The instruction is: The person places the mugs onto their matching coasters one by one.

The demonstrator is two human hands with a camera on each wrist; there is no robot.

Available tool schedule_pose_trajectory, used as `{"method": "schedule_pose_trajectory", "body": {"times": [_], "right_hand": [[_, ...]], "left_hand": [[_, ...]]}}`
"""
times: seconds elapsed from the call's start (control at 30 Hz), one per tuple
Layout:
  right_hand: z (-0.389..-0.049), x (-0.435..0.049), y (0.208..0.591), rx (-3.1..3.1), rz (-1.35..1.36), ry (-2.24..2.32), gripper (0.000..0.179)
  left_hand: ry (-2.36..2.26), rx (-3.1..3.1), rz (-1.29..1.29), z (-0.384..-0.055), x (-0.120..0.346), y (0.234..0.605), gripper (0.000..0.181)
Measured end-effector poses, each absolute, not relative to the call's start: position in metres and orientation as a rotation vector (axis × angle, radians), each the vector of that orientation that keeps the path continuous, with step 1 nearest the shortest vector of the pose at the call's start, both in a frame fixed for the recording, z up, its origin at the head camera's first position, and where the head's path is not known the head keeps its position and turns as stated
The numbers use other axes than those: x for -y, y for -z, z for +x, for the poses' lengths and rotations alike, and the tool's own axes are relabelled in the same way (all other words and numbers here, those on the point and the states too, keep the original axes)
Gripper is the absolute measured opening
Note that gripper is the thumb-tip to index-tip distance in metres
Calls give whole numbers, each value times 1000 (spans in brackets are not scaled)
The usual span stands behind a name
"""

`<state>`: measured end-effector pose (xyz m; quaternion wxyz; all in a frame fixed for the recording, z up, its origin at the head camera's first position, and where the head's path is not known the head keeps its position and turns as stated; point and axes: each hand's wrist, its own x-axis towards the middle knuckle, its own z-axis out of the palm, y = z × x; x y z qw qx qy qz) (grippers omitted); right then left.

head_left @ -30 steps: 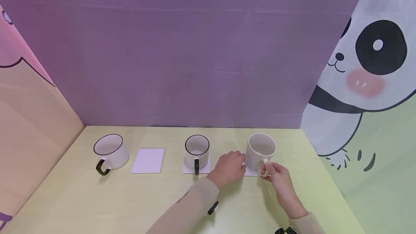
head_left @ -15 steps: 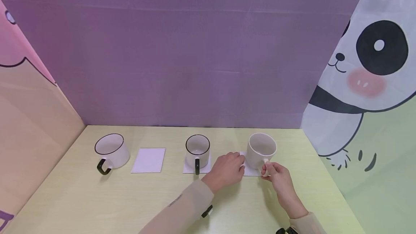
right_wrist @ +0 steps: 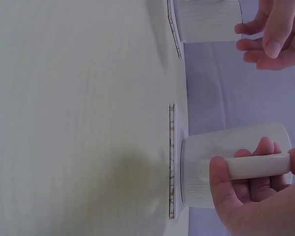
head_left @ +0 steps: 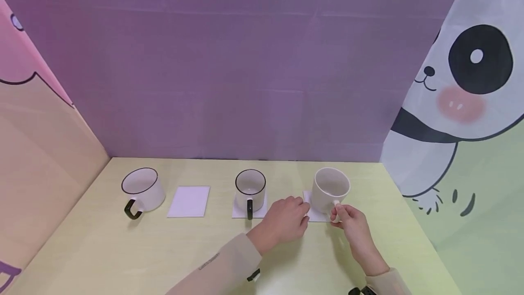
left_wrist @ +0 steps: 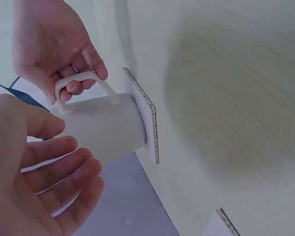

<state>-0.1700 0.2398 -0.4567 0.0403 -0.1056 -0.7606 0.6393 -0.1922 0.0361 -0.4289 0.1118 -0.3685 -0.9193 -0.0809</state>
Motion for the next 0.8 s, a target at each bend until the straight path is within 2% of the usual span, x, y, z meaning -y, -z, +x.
{"method": "schedule_pose_trajectory", "body": {"times": [0.8], "right_hand": [[-170,-241,452,2377,-318,-1944,28]], "left_hand": [[120,2578,-1090,-175,0,397,14]]}}
